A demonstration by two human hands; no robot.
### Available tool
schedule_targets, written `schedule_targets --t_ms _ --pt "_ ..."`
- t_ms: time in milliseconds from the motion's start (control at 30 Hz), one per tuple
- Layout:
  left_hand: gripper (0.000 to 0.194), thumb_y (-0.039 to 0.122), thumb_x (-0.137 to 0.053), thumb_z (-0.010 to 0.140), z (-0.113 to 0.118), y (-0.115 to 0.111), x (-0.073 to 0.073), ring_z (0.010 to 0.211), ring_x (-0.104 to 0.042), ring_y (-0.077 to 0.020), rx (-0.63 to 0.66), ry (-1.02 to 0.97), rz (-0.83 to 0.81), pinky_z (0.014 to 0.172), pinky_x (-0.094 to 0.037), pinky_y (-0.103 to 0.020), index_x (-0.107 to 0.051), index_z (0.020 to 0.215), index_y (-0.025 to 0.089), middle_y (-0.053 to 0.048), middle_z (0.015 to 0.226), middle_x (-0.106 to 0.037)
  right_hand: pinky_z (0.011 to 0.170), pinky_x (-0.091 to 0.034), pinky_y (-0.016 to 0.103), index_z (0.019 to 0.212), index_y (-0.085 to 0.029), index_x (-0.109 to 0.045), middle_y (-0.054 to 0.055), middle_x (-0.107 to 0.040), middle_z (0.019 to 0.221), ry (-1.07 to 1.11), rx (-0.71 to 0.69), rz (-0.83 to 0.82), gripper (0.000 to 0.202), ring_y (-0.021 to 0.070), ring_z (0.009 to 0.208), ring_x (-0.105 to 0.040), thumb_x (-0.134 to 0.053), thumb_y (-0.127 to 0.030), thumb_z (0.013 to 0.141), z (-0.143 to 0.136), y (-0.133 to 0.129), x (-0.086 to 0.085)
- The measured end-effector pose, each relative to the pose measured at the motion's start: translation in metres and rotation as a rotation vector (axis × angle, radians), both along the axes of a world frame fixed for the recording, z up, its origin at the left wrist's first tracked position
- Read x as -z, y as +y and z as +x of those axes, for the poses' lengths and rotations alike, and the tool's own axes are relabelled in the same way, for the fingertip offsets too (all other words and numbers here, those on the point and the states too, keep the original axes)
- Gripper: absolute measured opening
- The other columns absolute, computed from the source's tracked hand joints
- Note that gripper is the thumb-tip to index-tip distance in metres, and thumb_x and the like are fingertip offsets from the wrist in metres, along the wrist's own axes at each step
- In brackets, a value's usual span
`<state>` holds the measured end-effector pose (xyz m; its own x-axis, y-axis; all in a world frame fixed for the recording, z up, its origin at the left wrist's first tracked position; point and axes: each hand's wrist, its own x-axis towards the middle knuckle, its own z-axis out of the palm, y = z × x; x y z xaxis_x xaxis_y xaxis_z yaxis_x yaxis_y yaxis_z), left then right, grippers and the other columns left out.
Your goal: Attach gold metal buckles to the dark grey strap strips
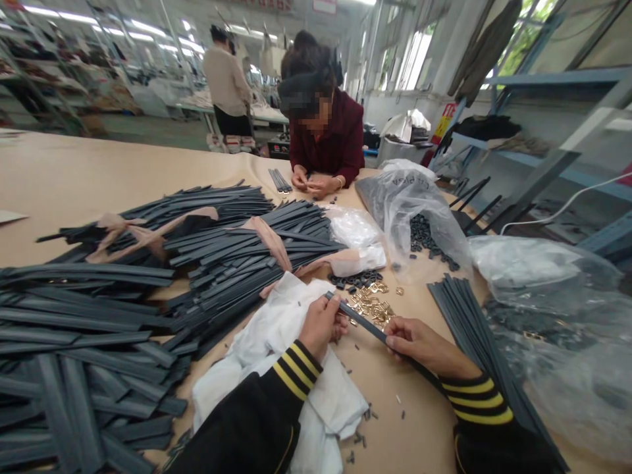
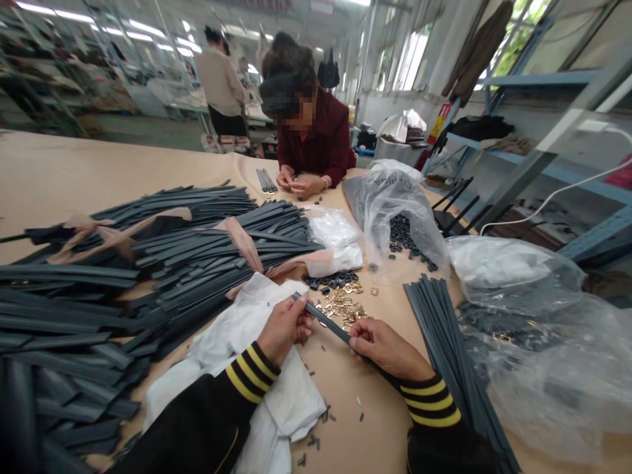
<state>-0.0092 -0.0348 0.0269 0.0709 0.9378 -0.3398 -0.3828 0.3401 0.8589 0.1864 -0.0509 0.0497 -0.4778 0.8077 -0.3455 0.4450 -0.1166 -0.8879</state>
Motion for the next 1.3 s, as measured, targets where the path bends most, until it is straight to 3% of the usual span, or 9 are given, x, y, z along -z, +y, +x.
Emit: schedule_targets --t_ms 233,433,500,833,967,1067,1133,1233,1300 --pt "0.02 0.035 -0.047 0.077 -0.001 0.0 0.001 0.042 -0.047 -0.004 0.015 0.026 0.002 0.039 -0.043 -0.014 -0.044 0.074 0.015 0.004 0.055 -0.05 0.049 -0.032 0.02 0.075 -0.016 -0.049 -0.003 -0.051 0.063 -0.045 0.022 0.006 0.011 0.008 0.052 -0.045 -0.048 -0.026 0.077 0.002 -0.005 -0.002" --pt "0.035 0.046 -0.042 0.077 0.012 -0.014 0.009 0.032 -0.045 -0.0054 0.429 0.223 0.049 0.031 -0.035 -0.014 -0.048 0.066 0.013 0.001 0.047 -0.051 0.051 -0.036 0.021 0.073 -0.015 -0.049 -0.002 -0.053 0.062 0.118 0.084 -0.098 0.017 0.0082 0.053 -0.049 -0.05 -0.031 0.076 -0.013 -0.011 0.003" --pt "0.036 0.047 -0.043 0.076 0.015 -0.017 0.01 0.034 -0.047 -0.0053 0.482 0.202 0.044 0.032 -0.036 -0.014 -0.049 0.067 0.012 0.0 0.051 -0.054 0.05 -0.037 0.021 0.074 -0.015 -0.049 -0.002 -0.054 0.063 0.177 0.114 -0.126 0.018 0.0081 0.053 -0.05 -0.052 -0.033 0.076 -0.016 -0.013 0.005" --pt "0.03 0.042 -0.052 0.072 0.012 -0.016 0.003 0.042 -0.048 -0.0038 0.427 -0.023 -0.059 0.039 -0.04 -0.014 -0.049 0.07 0.012 0.0 0.058 -0.055 0.048 -0.039 0.018 0.078 -0.015 -0.051 -0.003 -0.055 0.065 0.281 0.177 -0.169 0.015 0.0067 0.053 -0.05 -0.055 -0.029 0.074 -0.017 -0.014 0.004" --pt "0.03 0.042 -0.054 0.071 0.009 -0.012 0.003 0.038 -0.042 -0.0031 0.217 -0.066 -0.047 0.037 -0.035 -0.014 -0.043 0.067 0.015 0.005 0.051 -0.048 0.048 -0.04 0.018 0.068 -0.013 -0.054 0.0 -0.058 0.062 0.157 0.017 -0.162 0.021 0.0069 0.051 -0.052 -0.054 -0.033 0.075 -0.014 -0.019 0.0" --pt "0.03 0.043 -0.054 0.071 0.008 -0.011 0.0 0.039 -0.041 -0.0031 0.091 -0.143 0.012 0.037 -0.034 -0.013 -0.042 0.069 0.015 0.006 0.051 -0.046 0.046 -0.042 0.019 0.07 -0.013 -0.054 0.003 -0.063 0.062 0.186 -0.074 -0.278 0.027 0.0094 0.049 -0.057 -0.05 -0.038 0.078 -0.013 -0.024 -0.008" --pt "0.031 0.045 -0.054 0.072 0.01 -0.015 -0.003 0.048 -0.05 -0.0055 0.182 -0.211 0.045 0.043 -0.039 -0.015 -0.046 0.078 0.015 0.002 0.063 -0.054 0.049 -0.046 0.021 0.08 -0.015 -0.053 0.003 -0.065 0.066 0.388 0.112 -0.261 0.023 0.0105 0.053 -0.06 -0.049 -0.038 0.079 -0.013 -0.024 -0.011" --pt "0.035 0.043 -0.057 0.071 0.015 -0.025 -0.005 0.064 -0.059 -0.0098 0.585 -0.255 0.062 0.057 -0.045 -0.021 -0.048 0.088 0.014 -0.006 0.081 -0.06 0.069 -0.05 0.029 0.086 -0.023 -0.051 0.001 -0.063 0.081 0.717 0.595 -0.012 0.013 0.012 0.074 -0.061 -0.048 -0.034 0.081 -0.01 -0.016 -0.011" --pt "0.033 0.041 -0.06 0.069 0.016 -0.03 -0.004 0.063 -0.06 -0.0106 0.837 -0.232 0.061 0.058 -0.045 -0.021 -0.05 0.084 0.013 -0.007 0.078 -0.062 0.081 -0.047 0.035 0.085 -0.026 -0.05 0.001 -0.061 0.094 0.791 0.774 0.141 0.01 0.0141 0.091 -0.057 -0.045 -0.034 0.081 -0.006 -0.009 -0.01"
